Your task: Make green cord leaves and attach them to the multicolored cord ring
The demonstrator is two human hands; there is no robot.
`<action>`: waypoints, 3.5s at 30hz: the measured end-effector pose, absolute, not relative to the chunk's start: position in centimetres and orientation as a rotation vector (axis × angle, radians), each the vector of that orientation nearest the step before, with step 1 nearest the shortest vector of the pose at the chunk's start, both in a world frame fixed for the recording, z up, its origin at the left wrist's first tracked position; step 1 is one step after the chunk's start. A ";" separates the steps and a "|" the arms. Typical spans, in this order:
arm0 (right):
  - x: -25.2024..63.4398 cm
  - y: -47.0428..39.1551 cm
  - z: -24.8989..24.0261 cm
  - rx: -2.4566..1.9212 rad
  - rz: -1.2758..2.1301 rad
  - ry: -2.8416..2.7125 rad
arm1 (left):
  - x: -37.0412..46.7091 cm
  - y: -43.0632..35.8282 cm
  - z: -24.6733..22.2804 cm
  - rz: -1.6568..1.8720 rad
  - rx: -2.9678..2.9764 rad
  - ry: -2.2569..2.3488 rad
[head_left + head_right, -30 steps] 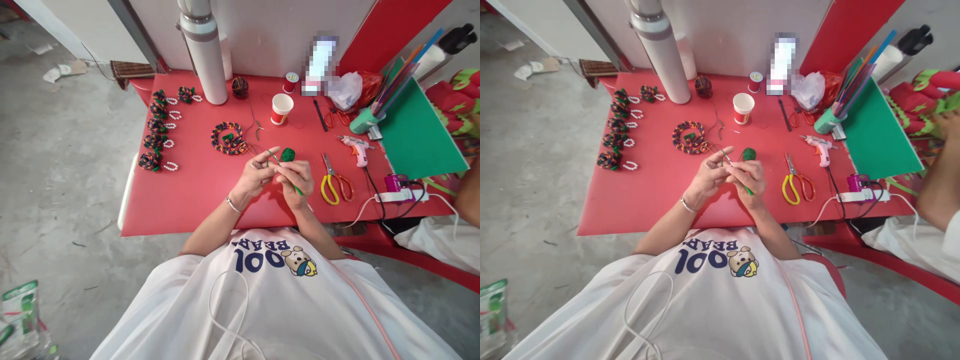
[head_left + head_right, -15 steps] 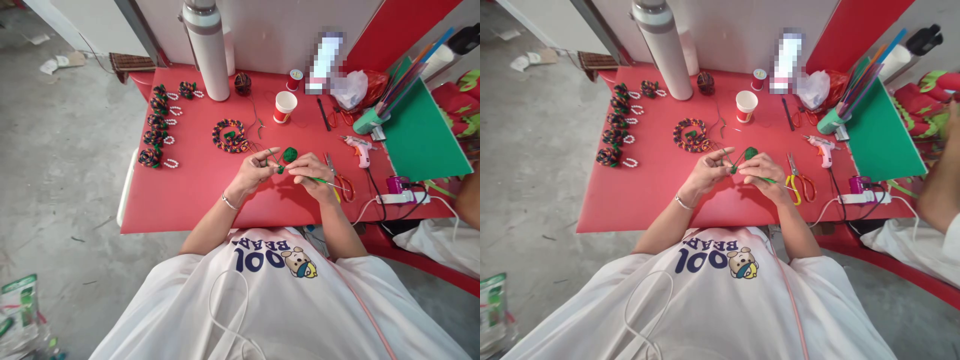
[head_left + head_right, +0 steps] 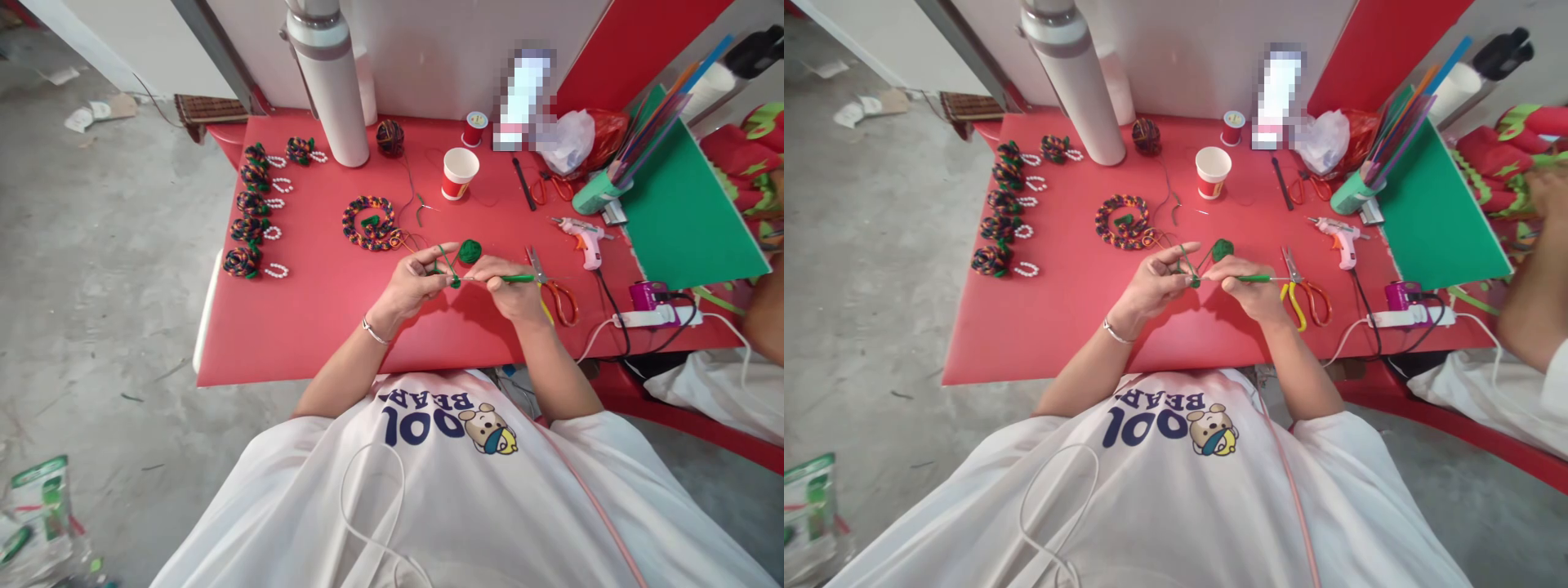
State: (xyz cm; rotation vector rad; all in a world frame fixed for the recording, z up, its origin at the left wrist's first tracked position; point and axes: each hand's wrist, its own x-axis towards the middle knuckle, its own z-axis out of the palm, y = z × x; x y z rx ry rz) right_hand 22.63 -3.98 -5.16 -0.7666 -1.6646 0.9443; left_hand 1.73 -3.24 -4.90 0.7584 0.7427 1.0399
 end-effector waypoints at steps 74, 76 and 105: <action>24.1 -3.2 -6.4 -0.837 0.938 -1.667 | 1.8 -3.3 -5.6 1.093 0.843 0.825; 24.4 -3.1 -6.3 -0.805 0.976 -1.690 | 1.8 -3.2 -5.8 1.093 0.840 0.825; 23.4 -3.6 -4.4 -0.876 0.787 -1.769 | 1.9 -3.1 -6.3 1.134 0.765 0.849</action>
